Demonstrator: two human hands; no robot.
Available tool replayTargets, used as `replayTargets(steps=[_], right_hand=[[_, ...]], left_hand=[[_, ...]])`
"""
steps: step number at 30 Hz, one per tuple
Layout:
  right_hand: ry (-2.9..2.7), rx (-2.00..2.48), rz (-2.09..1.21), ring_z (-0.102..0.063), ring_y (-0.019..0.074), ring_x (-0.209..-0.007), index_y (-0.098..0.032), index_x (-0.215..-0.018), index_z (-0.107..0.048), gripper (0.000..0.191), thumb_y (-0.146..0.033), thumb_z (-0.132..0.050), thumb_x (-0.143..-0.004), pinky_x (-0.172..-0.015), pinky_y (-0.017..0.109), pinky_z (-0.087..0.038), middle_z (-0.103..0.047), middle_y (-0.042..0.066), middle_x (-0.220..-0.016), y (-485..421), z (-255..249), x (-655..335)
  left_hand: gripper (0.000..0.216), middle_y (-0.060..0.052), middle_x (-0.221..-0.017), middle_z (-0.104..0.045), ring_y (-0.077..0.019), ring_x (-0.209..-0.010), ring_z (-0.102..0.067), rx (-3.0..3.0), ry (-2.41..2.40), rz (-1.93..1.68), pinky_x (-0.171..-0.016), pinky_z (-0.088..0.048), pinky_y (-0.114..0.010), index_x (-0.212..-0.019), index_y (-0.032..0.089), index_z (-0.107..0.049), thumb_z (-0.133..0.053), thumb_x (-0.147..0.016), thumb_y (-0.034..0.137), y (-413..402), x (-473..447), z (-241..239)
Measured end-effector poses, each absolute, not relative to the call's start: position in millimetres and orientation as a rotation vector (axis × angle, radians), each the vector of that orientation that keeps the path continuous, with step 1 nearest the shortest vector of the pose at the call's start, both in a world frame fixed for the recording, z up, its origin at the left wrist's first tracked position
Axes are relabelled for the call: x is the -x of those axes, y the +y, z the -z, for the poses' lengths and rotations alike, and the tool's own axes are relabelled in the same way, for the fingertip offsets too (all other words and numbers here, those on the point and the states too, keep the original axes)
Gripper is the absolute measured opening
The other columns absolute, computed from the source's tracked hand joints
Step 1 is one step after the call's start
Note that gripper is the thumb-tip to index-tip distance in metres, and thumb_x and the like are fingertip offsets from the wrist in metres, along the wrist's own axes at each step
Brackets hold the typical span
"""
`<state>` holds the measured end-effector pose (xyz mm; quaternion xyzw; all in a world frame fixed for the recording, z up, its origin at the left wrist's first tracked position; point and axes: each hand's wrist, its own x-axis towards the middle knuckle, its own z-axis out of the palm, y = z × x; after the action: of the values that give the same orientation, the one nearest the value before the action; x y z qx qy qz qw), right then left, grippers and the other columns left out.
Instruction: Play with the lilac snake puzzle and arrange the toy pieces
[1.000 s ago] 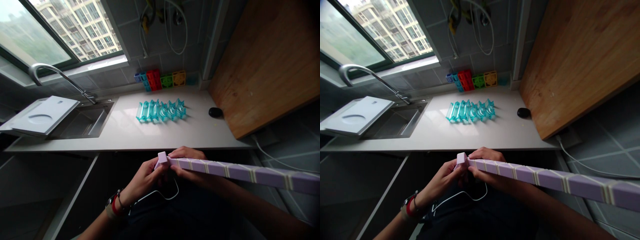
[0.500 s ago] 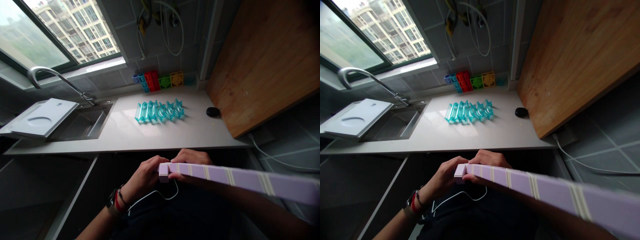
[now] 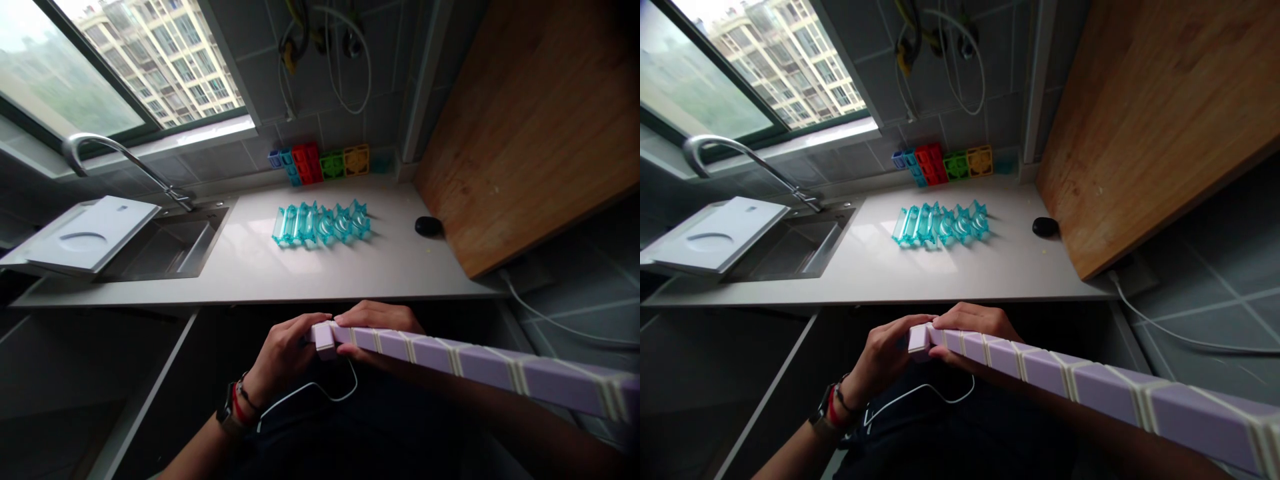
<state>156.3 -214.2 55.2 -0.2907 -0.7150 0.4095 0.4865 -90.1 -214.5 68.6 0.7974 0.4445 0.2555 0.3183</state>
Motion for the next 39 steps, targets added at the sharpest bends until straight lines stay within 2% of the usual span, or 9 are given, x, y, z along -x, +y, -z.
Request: replayTargets(steps=[4,6,10,17,24,27,32,36,39], right_hand=[[-1.752,0.721,-0.989,-0.073,0.0203,-0.082,-0.024,-0.109,-0.075,0.028,-0.027,-0.083,-0.083,-0.072,0.030,-0.058,-0.075,0.007,-0.098,-216,-57,-155],[-1.728,0.741,-0.966,-0.072,0.0203,-0.082,-0.024,-0.106,-0.075,0.025,-0.029,-0.083,-0.083,-0.071,0.030,-0.058,-0.074,0.006,-0.097,-216,-56,-153],[-1.690,0.785,-0.917,-0.071,0.0205,-0.083,-0.025,-0.101,-0.074,0.019,-0.031,-0.081,-0.084,-0.074,0.031,-0.058,-0.074,0.005,-0.096,-217,-55,-149],[-1.708,0.767,-0.923,-0.072,0.0242,-0.098,-0.025,-0.109,-0.070,0.022,-0.026,-0.076,-0.088,-0.088,0.035,-0.058,-0.075,0.008,-0.107,-213,-60,-155],[-1.839,0.579,-0.896,-0.071,0.0248,-0.113,-0.022,-0.127,-0.065,0.029,-0.021,-0.065,-0.098,-0.099,0.038,-0.058,-0.074,0.011,-0.122,-217,-58,-152],[-1.879,0.676,-0.778,-0.069,0.0249,-0.116,-0.022,-0.127,-0.067,0.028,-0.018,-0.058,-0.102,-0.100,0.037,-0.058,-0.072,0.013,-0.124,-227,-57,-146],[-1.869,0.782,-0.785,-0.065,0.0252,-0.123,-0.025,-0.132,-0.065,0.031,-0.020,-0.053,-0.104,-0.105,0.038,-0.055,-0.068,0.012,-0.130,-232,-53,-145],[-1.909,0.752,-0.729,-0.065,0.0252,-0.120,-0.023,-0.129,-0.066,0.028,-0.018,-0.054,-0.104,-0.103,0.039,-0.056,-0.069,0.012,-0.127,-226,-51,-146],[-1.965,0.664,-0.629,-0.063,0.0265,-0.121,-0.019,-0.121,-0.068,0.023,-0.016,-0.055,-0.103,-0.106,0.042,-0.055,-0.071,0.013,-0.124,-223,-51,-145]], left_hand=[[0.029,-0.009,-0.110,-0.080,-0.0227,-0.093,-0.076,-1.947,1.169,-0.688,-0.085,-0.058,-0.029,-0.118,0.022,-0.075,-0.071,-0.089,0.020,-216,88,-63],[0.030,-0.009,-0.111,-0.080,-0.0235,-0.092,-0.076,-1.815,1.151,-0.719,-0.084,-0.058,-0.029,-0.118,0.021,-0.075,-0.074,-0.088,0.024,-214,86,-61],[0.041,-0.013,-0.124,-0.076,-0.0290,-0.107,-0.074,-1.565,1.100,-0.761,-0.092,-0.058,-0.034,-0.127,0.020,-0.074,-0.077,-0.087,0.027,-212,78,-60],[0.055,-0.013,-0.149,-0.060,-0.0320,-0.127,-0.065,-1.344,1.022,-0.803,-0.101,-0.057,-0.036,-0.144,0.025,-0.061,-0.075,-0.090,0.024,-217,62,-69],[0.045,-0.016,-0.144,-0.064,-0.0348,-0.138,-0.056,-1.251,1.105,-0.940,-0.110,-0.052,-0.040,-0.132,0.019,-0.071,-0.077,-0.089,0.033,-213,63,-73],[0.052,-0.016,-0.148,-0.060,-0.0363,-0.129,-0.064,-1.081,1.148,-0.999,-0.101,-0.058,-0.040,-0.134,0.021,-0.069,-0.081,-0.086,0.035,-218,54,-74],[0.065,-0.019,-0.150,-0.057,-0.0374,-0.118,-0.069,-0.857,1.209,-1.056,-0.070,-0.067,-0.033,-0.139,0.020,-0.064,-0.082,-0.083,0.046,-224,38,-66],[0.063,-0.018,-0.142,-0.064,-0.0273,-0.095,-0.076,-0.742,1.212,-1.050,-0.063,-0.065,-0.030,-0.134,0.018,-0.066,-0.083,-0.081,0.048,-222,35,-60],[0.061,-0.018,-0.121,-0.074,-0.0170,-0.071,-0.073,-0.628,1.218,-1.016,-0.056,-0.060,-0.024,-0.125,0.012,-0.069,-0.082,-0.081,0.053,-217,37,-60]])
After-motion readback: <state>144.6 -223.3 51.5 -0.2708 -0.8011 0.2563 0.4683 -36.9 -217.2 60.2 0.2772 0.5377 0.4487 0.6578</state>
